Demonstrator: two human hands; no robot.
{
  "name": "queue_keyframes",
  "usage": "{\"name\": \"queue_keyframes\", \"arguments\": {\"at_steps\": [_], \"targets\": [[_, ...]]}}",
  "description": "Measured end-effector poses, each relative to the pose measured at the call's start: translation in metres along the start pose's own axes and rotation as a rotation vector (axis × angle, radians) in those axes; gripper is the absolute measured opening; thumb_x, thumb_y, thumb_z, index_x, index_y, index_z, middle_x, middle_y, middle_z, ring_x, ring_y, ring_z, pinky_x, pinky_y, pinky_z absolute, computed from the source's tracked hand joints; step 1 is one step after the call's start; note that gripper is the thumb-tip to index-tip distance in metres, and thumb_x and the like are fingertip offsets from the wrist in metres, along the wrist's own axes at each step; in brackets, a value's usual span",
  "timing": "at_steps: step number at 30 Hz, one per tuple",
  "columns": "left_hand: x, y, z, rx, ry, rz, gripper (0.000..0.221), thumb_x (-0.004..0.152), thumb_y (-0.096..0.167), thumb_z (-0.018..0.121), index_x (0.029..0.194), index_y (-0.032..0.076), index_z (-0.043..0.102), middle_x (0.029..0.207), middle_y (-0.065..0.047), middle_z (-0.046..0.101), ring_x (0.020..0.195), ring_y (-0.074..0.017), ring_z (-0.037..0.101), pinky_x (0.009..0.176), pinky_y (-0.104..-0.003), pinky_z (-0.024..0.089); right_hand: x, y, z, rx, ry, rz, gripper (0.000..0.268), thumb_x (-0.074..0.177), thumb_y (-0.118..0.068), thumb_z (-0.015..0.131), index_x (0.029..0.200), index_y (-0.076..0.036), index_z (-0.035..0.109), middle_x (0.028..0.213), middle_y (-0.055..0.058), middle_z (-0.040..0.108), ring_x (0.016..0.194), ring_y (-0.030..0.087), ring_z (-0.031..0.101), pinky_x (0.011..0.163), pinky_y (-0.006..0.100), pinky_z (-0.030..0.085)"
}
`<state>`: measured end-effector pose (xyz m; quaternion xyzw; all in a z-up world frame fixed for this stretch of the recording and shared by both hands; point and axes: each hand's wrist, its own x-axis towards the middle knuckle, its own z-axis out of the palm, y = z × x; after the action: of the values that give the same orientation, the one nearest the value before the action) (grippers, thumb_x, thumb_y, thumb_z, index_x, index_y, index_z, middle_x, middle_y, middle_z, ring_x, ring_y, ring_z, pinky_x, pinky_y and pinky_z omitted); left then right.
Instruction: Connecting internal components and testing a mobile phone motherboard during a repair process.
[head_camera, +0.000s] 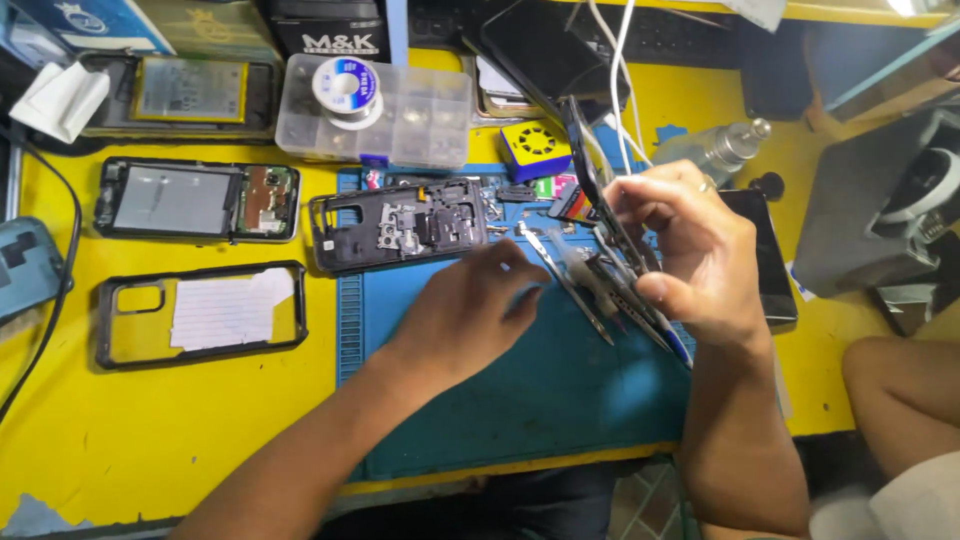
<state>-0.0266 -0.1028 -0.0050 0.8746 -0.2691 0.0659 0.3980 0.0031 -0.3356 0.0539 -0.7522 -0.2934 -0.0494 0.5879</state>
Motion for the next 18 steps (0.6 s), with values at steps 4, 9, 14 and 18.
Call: {"name": "queue_keyframes", "arguments": {"at_steps": [4,9,14,18], "targets": [[0.010,-0.010,0.041,0.397,-0.056,0.341,0.032,0.078,-0.004,0.071,0.107,0.010,0.069,0.096,-0.008,0.065,0.085,-0.0312,0.063,0.061,-0.046,0.051,0.001,0.007,-0.005,0.002,0.045,0.015,0.081,0.085,-0.057,0.069,0.135,0.005,0.059,0.120,0.014,0.054,0.111,0.022,0.054,0.097,0.030,0.048],[0.036,0.002,0.054,0.622,-0.094,0.590,0.008,0.081,0.004,0.074,0.084,0.012,0.073,0.080,-0.004,0.069,0.079,-0.0229,0.069,0.082,-0.042,0.056,0.004,0.042,-0.007,0.167,0.003,-0.098,0.091,0.076,-0.047,0.081,0.133,0.018,0.055,0.122,0.027,0.053,0.097,0.027,0.062,0.084,0.040,0.055],[0.045,0.013,0.058,0.601,-0.122,0.600,0.012,0.079,-0.004,0.074,0.076,0.007,0.073,0.072,-0.004,0.069,0.074,-0.0232,0.067,0.083,-0.043,0.055,0.004,0.050,-0.011,0.188,-0.009,-0.125,0.092,0.077,-0.051,0.078,0.132,0.019,0.055,0.121,0.029,0.054,0.090,0.030,0.068,0.078,0.040,0.056],[0.019,0.023,0.020,0.371,-0.022,0.536,0.019,0.089,0.001,0.066,0.105,0.010,0.070,0.079,-0.003,0.066,0.074,-0.0203,0.067,0.066,-0.035,0.053,0.004,0.044,-0.009,0.192,0.026,-0.098,0.091,0.074,-0.046,0.080,0.133,0.019,0.054,0.119,0.028,0.054,0.089,0.033,0.070,0.077,0.041,0.057]]}}
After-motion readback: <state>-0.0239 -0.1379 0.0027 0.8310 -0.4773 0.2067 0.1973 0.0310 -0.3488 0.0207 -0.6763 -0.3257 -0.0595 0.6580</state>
